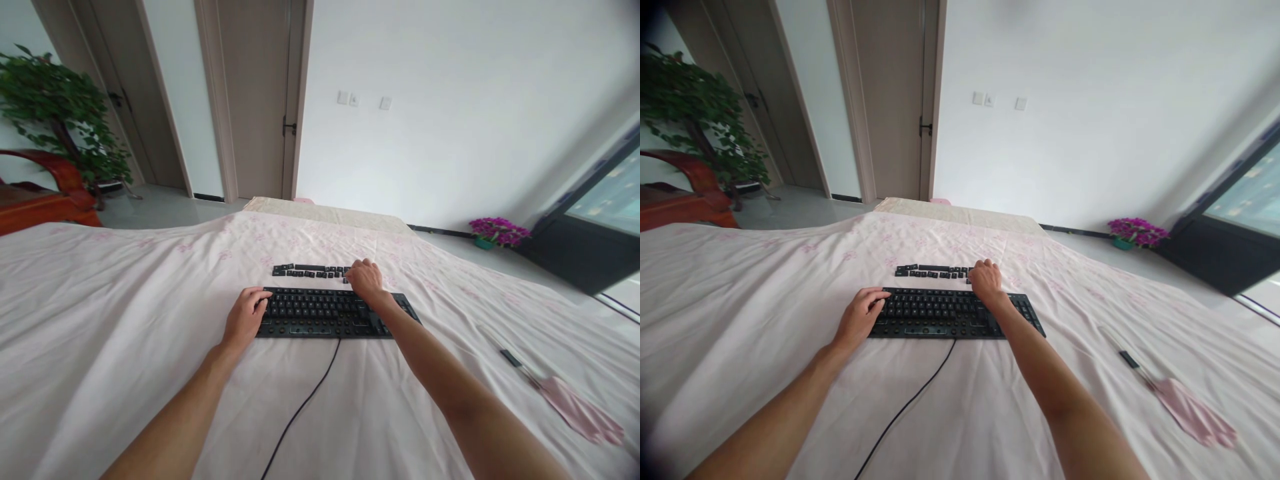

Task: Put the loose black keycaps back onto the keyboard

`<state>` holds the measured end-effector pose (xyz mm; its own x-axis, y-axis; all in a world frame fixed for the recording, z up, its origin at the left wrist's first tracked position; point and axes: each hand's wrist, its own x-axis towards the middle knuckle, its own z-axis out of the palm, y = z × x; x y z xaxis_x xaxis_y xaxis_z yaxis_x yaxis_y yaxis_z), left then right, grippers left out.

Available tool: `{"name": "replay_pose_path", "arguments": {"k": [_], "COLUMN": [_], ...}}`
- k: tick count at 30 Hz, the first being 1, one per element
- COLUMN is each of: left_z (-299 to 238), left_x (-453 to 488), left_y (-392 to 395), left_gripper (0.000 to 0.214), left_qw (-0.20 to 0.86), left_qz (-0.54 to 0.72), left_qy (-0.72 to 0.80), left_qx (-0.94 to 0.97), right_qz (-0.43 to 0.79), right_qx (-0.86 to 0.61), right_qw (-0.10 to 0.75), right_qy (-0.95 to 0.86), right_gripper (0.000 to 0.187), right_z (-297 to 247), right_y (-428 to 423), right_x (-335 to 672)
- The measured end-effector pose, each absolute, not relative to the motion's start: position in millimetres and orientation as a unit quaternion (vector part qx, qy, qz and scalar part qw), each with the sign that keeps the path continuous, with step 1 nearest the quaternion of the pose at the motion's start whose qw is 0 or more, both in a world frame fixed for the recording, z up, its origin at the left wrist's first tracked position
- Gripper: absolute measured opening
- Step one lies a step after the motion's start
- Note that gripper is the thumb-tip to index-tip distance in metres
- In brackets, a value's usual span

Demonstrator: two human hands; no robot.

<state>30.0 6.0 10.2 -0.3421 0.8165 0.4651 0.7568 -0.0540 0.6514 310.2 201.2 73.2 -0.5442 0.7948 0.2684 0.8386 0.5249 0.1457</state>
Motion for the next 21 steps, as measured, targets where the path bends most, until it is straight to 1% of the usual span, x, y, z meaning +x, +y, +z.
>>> {"name": "replay_pose_path", "arguments": {"k": [6,10,14,21], "left_z": [9.7,8.6,9.6,6.5], "left_x": [29.1,29.0,29.4,27.6], "left_y": [7.0,7.3,6.8,8.0], "left_gripper": [0.026,0.026,0.026,0.026], "left_qw": [0.035,0.035,0.034,0.030], "left_qz": [0.449,0.447,0.444,0.441], "left_qy": [0.687,0.688,0.689,0.686], "left_qx": [0.570,0.570,0.572,0.579], "right_qz": [-0.116,-0.091,-0.058,-0.051], "right_qx": [-0.472,-0.475,-0.473,-0.473], "right_qw": [0.076,0.073,0.053,0.013], "right_qy": [-0.871,-0.873,-0.877,-0.879], "right_gripper": [0.014,0.011,0.011,0.017], "right_z": [69.1,72.4,73.6,73.6], "right_y": [211.1,211.5,207.3,204.6], "right_x": [307.6,305.6,299.2,292.2]}}
